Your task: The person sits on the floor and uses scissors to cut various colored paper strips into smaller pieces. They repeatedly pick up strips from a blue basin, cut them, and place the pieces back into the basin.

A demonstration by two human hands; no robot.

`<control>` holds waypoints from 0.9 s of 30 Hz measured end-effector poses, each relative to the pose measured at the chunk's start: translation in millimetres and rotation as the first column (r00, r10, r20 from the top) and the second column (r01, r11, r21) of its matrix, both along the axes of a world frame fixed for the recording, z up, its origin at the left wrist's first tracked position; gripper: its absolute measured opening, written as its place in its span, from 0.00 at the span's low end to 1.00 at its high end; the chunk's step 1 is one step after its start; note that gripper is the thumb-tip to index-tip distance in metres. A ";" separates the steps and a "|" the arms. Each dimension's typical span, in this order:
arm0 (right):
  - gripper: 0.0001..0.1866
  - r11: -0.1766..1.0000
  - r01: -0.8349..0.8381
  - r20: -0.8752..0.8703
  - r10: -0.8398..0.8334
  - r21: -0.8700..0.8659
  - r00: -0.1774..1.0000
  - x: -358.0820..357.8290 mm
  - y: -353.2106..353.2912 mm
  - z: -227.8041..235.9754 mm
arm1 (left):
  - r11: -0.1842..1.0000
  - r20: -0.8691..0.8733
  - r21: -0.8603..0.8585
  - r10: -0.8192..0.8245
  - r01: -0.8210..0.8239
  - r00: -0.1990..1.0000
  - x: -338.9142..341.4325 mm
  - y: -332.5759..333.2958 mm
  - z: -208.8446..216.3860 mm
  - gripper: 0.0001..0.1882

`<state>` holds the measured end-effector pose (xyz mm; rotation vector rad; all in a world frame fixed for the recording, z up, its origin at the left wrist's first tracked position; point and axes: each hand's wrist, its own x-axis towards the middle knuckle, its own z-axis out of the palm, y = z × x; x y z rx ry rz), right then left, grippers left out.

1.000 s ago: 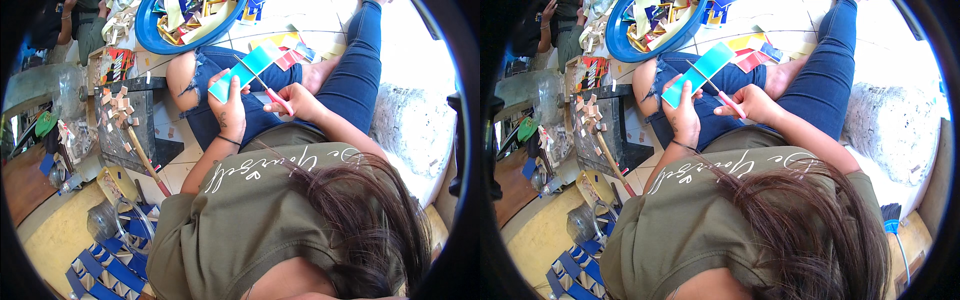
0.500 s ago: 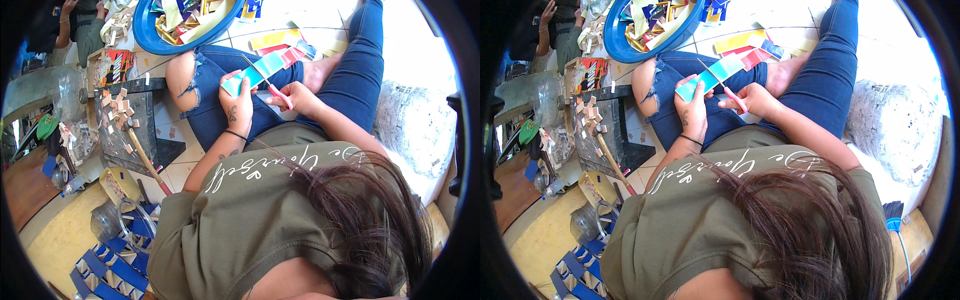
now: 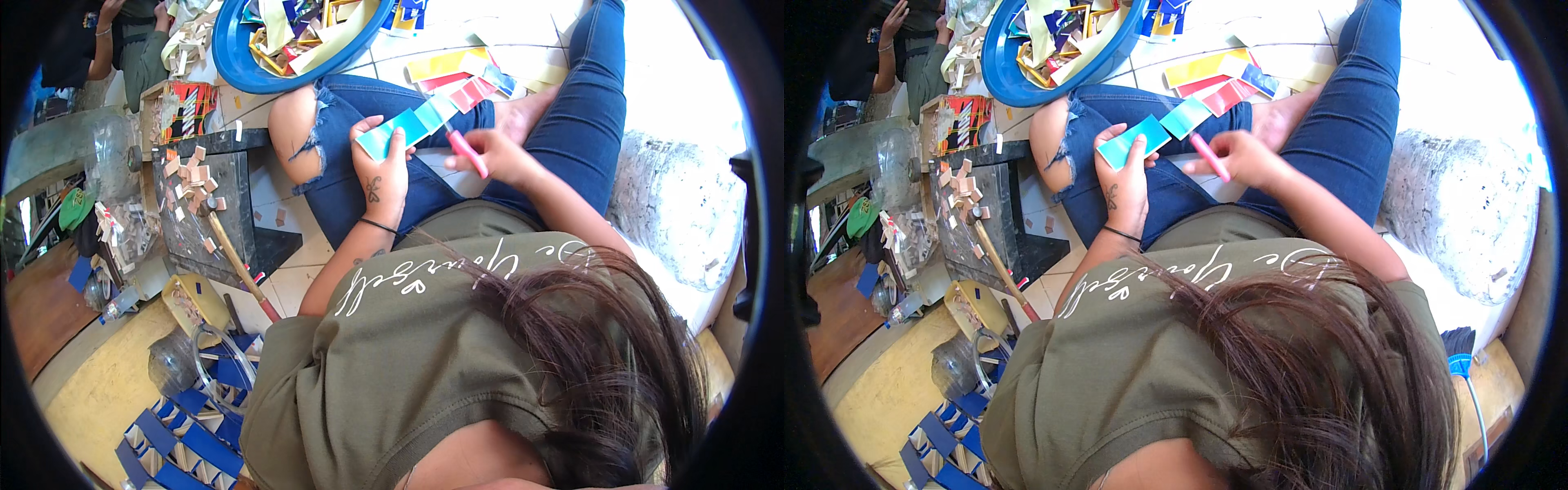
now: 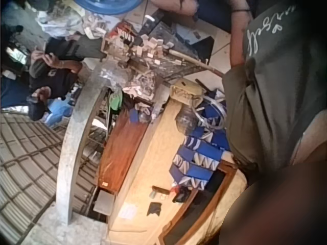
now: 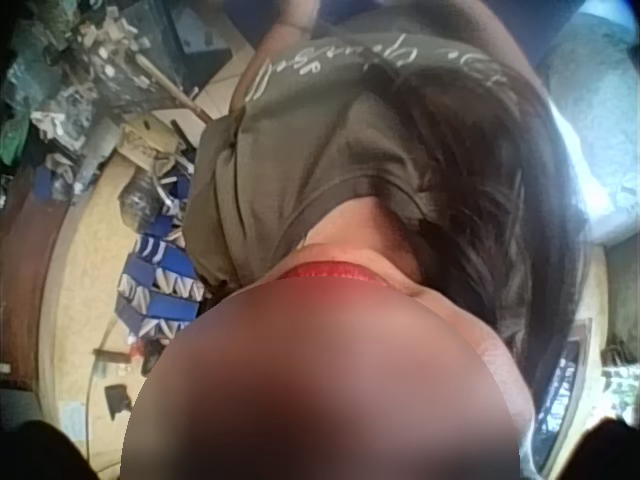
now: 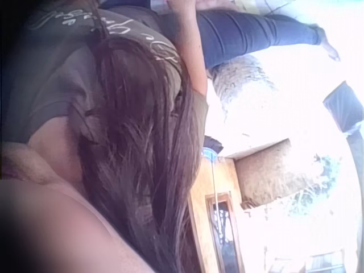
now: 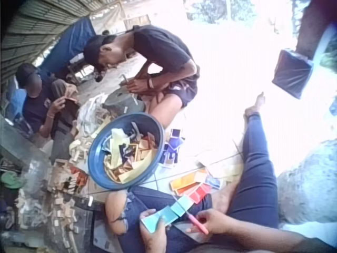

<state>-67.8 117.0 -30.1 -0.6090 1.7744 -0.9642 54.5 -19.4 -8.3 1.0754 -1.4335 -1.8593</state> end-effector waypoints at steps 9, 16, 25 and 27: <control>0.24 0.771 0.139 -0.733 0.510 0.622 0.451 -116.9 16.3 -7.8 | 0.977 -0.014 -0.061 -0.205 0.204 0.979 -9.3 -30.0 5.4 0.04; 0.23 0.637 -0.166 -0.448 0.681 0.753 0.579 -138.5 9.4 -11.8 | 0.970 0.067 0.011 -0.242 0.242 0.968 0.7 -40.3 7.0 0.09; 0.29 0.873 -0.483 -0.763 0.271 -0.062 0.587 -67.7 -35.0 -11.1 | 0.893 0.083 0.021 -0.449 0.449 0.890 -1.4 -42.9 -0.2 0.12; 0.29 0.828 -0.558 -0.822 0.285 -0.048 0.493 -60.1 -44.8 -16.6 | 0.872 0.136 0.000 -0.485 0.490 0.864 -3.6 -46.2 -2.0 0.11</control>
